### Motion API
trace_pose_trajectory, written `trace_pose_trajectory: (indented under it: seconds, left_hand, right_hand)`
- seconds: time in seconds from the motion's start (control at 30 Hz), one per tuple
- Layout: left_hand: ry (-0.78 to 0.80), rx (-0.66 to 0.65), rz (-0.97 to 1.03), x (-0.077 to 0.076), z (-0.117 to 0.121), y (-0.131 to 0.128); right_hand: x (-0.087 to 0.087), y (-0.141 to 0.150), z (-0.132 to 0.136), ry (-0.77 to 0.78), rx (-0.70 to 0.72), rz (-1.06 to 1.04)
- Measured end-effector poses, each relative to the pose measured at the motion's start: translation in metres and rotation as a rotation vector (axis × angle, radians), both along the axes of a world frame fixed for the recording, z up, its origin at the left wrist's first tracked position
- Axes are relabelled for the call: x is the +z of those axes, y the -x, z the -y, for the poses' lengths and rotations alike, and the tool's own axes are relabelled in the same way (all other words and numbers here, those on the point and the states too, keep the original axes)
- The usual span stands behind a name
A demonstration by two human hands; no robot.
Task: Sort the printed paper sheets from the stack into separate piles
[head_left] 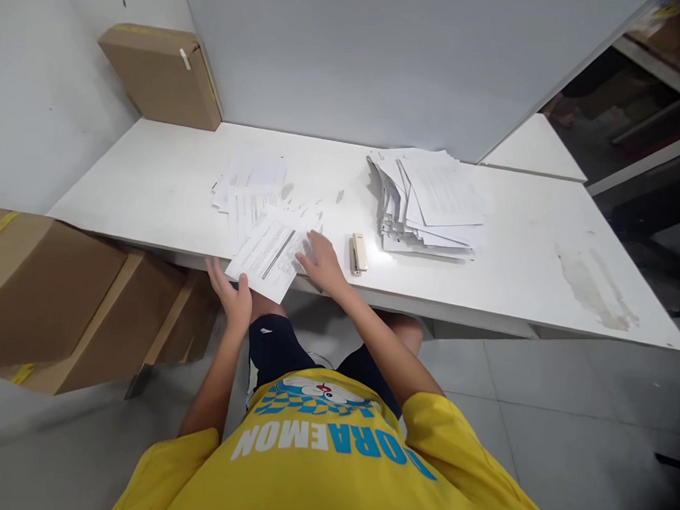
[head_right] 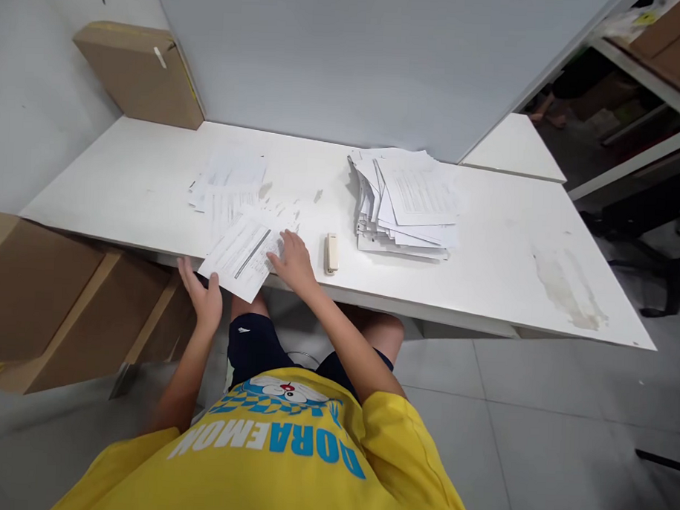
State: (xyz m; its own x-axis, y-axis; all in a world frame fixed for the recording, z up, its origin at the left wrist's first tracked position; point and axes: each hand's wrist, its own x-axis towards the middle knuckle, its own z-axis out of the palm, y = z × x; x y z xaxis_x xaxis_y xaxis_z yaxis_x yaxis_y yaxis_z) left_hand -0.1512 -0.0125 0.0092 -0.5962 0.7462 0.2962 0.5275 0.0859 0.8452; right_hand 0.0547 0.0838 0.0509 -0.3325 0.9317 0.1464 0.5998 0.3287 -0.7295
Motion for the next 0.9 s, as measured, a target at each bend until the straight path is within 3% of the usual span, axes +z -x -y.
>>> trace_pose_trajectory:
  seconds: [0.07, 0.13, 0.23, 0.37, 0.47, 0.57, 0.67, 0.77, 0.9]
  left_hand:
    - [-0.031, 0.065, 0.375, -0.006, 0.000, -0.009]
    - [-0.048, -0.046, 0.695, -0.009, -0.001, -0.015]
    - [-0.127, -0.208, 0.926, -0.004, -0.004, -0.018]
    - [-0.146, -0.168, 1.160, 0.016, -0.004, -0.019]
    - [-0.132, -0.064, 1.254, 0.032, 0.001, -0.022]
    - [-0.178, -0.001, 1.252, 0.043, 0.017, -0.020]
    - [-0.138, -0.009, 1.225, 0.046, 0.038, -0.012]
    - [-0.056, 0.006, 1.244, 0.041, 0.054, -0.004]
    - [-0.062, -0.066, 1.223, 0.036, 0.058, -0.002]
  right_hand:
    - [-0.002, 0.010, -0.020, 0.009, -0.066, 0.032]
    - [0.000, 0.019, -0.034, 0.029, -0.122, 0.075]
    - [0.005, 0.025, -0.038, 0.059, -0.150, 0.119]
    - [0.010, 0.023, -0.014, 0.065, -0.096, 0.154]
    - [0.010, 0.015, 0.011, 0.067, -0.024, 0.101]
    - [0.010, 0.002, 0.032, 0.157, -0.055, -0.102]
    - [0.010, -0.011, 0.052, 0.378, -0.087, -0.352]
    - [0.008, -0.021, 0.078, 0.610, -0.002, -0.592]
    - [0.006, -0.022, 0.112, 0.872, 0.064, -0.891]
